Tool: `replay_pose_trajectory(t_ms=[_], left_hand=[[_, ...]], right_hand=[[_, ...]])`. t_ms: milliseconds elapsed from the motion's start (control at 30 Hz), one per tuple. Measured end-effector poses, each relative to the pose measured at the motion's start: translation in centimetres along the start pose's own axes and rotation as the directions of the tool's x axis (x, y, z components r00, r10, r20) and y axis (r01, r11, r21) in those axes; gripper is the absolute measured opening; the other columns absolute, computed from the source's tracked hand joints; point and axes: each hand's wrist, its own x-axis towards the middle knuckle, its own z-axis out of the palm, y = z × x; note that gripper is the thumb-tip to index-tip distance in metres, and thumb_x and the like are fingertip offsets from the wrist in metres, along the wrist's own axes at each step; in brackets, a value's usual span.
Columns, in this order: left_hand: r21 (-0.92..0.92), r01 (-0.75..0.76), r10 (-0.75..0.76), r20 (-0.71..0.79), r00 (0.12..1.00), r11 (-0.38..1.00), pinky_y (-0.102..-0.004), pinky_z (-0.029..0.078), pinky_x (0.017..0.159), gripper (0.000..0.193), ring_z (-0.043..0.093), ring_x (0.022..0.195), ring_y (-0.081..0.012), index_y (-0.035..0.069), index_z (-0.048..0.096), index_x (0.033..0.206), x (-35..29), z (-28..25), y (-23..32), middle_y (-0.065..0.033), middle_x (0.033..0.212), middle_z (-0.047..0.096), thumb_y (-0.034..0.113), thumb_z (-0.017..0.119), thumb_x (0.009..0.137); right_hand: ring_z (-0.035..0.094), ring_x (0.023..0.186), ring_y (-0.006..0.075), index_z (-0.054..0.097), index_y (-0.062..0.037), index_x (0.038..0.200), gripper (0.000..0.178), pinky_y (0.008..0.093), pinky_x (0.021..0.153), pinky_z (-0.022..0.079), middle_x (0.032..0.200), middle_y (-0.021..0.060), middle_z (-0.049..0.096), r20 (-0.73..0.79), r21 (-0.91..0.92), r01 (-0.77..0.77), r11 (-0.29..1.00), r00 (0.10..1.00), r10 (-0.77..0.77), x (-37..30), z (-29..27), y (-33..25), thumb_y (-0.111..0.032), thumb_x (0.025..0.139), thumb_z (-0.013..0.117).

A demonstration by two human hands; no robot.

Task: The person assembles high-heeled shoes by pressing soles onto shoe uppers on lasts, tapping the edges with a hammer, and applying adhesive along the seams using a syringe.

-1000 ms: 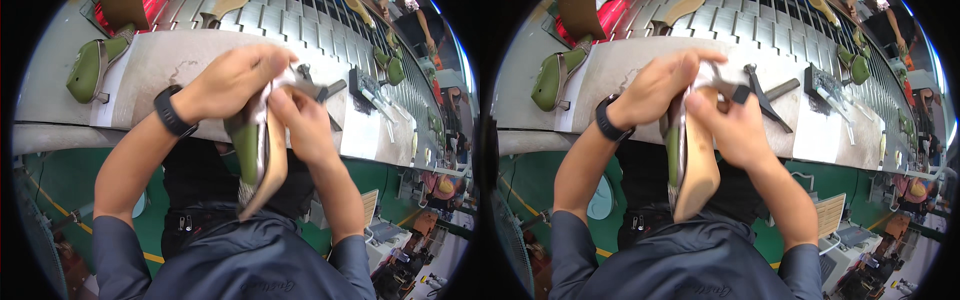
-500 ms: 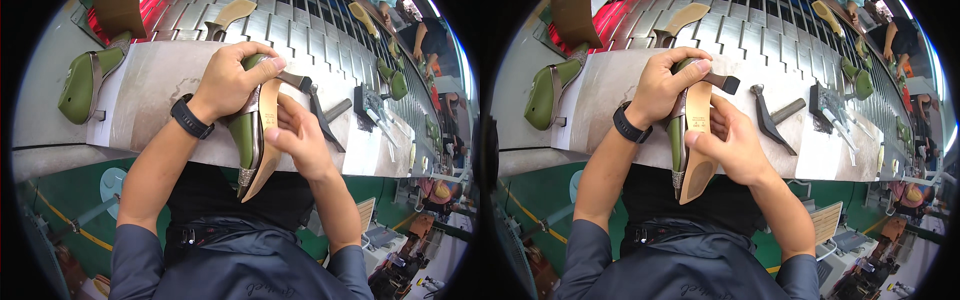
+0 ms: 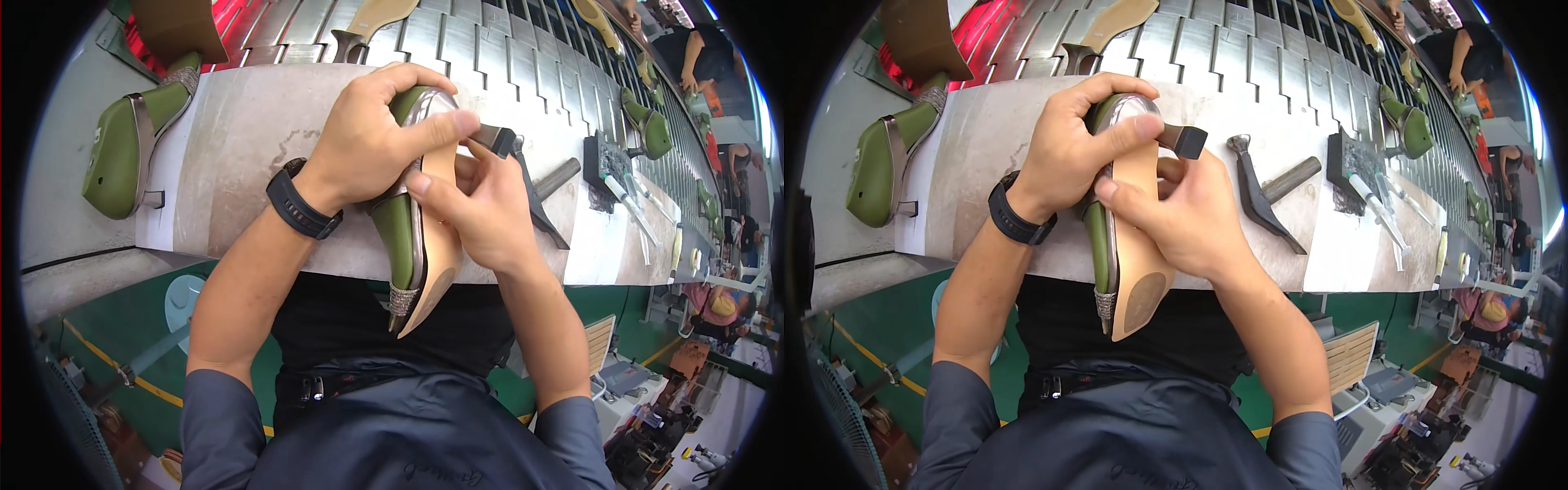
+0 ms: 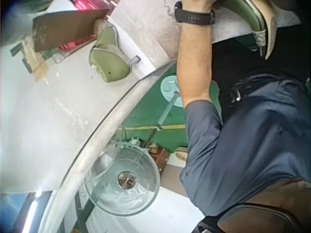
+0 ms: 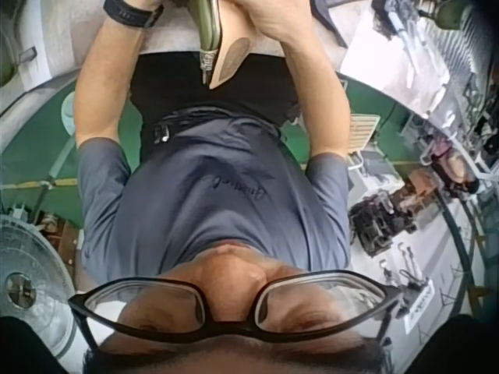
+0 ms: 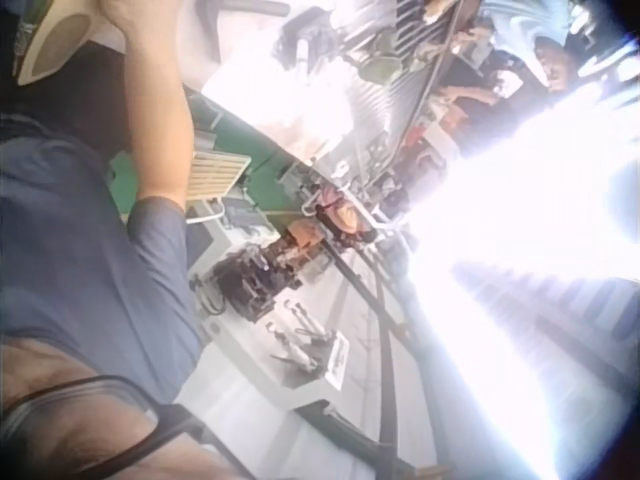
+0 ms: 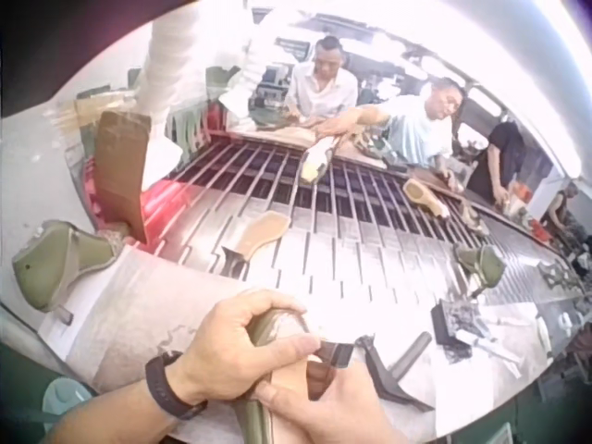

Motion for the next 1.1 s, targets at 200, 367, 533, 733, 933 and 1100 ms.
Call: replay_pose_trajectory(t_ms=[200, 367, 533, 733, 933, 1100], left_hand=[[-0.105, 0.058, -0.076, -0.178, 0.981, 0.993, -0.0304, 0.056, 0.089, 0.05, 0.067, 0.101, -0.0157, -0.001, 0.066, 0.121, -2.6, -4.3, 0.8, -0.0088, 0.109, 0.07, 0.03, 0.088, 0.088], [0.455, -0.133, 0.221, -0.145, 0.964, 0.881, -0.0354, 0.049, 0.098, 0.088, 0.059, 0.109, -0.0232, 0.0, 0.06, 0.13, -12.2, -5.7, 2.1, -0.0101, 0.116, 0.056, 0.046, 0.102, 0.066], [0.609, -0.157, 0.233, -0.046, 0.971, 0.777, -0.0448, 0.054, 0.101, 0.076, 0.064, 0.111, -0.0345, 0.002, 0.068, 0.127, -14.1, -2.3, 4.4, -0.0183, 0.123, 0.062, 0.041, 0.099, 0.07], [0.632, -0.163, 0.172, 0.047, 0.984, 0.758, -0.0498, 0.052, 0.109, 0.074, 0.066, 0.127, -0.0435, 0.002, 0.068, 0.134, -13.4, -2.4, 4.4, -0.0256, 0.143, 0.064, 0.041, 0.094, 0.077], [0.607, -0.21, 0.224, 0.054, 0.973, 0.766, -0.0504, 0.053, 0.107, 0.067, 0.067, 0.126, -0.0435, 0.002, 0.068, 0.133, -13.4, -2.2, 3.8, -0.0259, 0.141, 0.066, 0.04, 0.09, 0.083], [0.645, -0.226, 0.242, 0.065, 0.968, 0.73, -0.0529, 0.055, 0.104, 0.062, 0.067, 0.126, -0.0434, 0.003, 0.066, 0.132, -13.8, -1.7, 3.5, -0.0257, 0.139, 0.066, 0.039, 0.087, 0.087]], right_hand=[[0.077, 0.096, 0.0268, 0.069, 0.0088, 0.125, 0.063, 0.0392, 0.083, 0.063, 0.11, 0.0218, 0.078, 0.075, -0.459, 0.14, 0.877, 0.99, -0.119, 1.8, -0.4, -1.2, -0.036, 0.086, 0.088], [0.065, 0.124, 0.0428, 0.068, 0.002, 0.131, 0.081, 0.0519, 0.109, 0.05, 0.13, 0.0247, 0.07, 0.307, -0.834, 0.403, 0.377, 0.907, -0.29, -0.9, -1.7, -3.6, -0.049, 0.073, 0.092], [0.052, 0.142, 0.0387, 0.067, -0.0087, 0.139, 0.091, 0.063, 0.119, 0.036, 0.148, 0.0157, 0.061, 0.508, -0.822, 0.566, 0.066, 0.78, -0.367, -1.1, -2.7, -1.8, -0.057, 0.065, 0.09], [0.054, 0.139, 0.0407, 0.07, -0.0092, 0.136, 0.089, 0.0627, 0.119, 0.037, 0.146, 0.014, 0.062, 0.484, -0.826, 0.56, 0.068, 0.765, -0.425, -0.8, -2.0, -0.9, -0.06, 0.066, 0.089], [0.054, 0.139, 0.0401, 0.072, -0.0106, 0.135, 0.084, 0.0651, 0.118, 0.035, 0.144, 0.0129, 0.063, 0.458, -0.823, 0.557, 0.11, 0.766, -0.45, -0.6, -1.7, -0.4, -0.06, 0.069, 0.088], [0.052, 0.14, 0.0401, 0.072, -0.0112, 0.135, 0.08, 0.0651, 0.12, 0.031, 0.143, 0.0115, 0.064, 0.446, -0.826, 0.545, 0.146, 0.789, -0.422, -0.8, -1.8, -0.5, -0.055, 0.071, 0.088]])
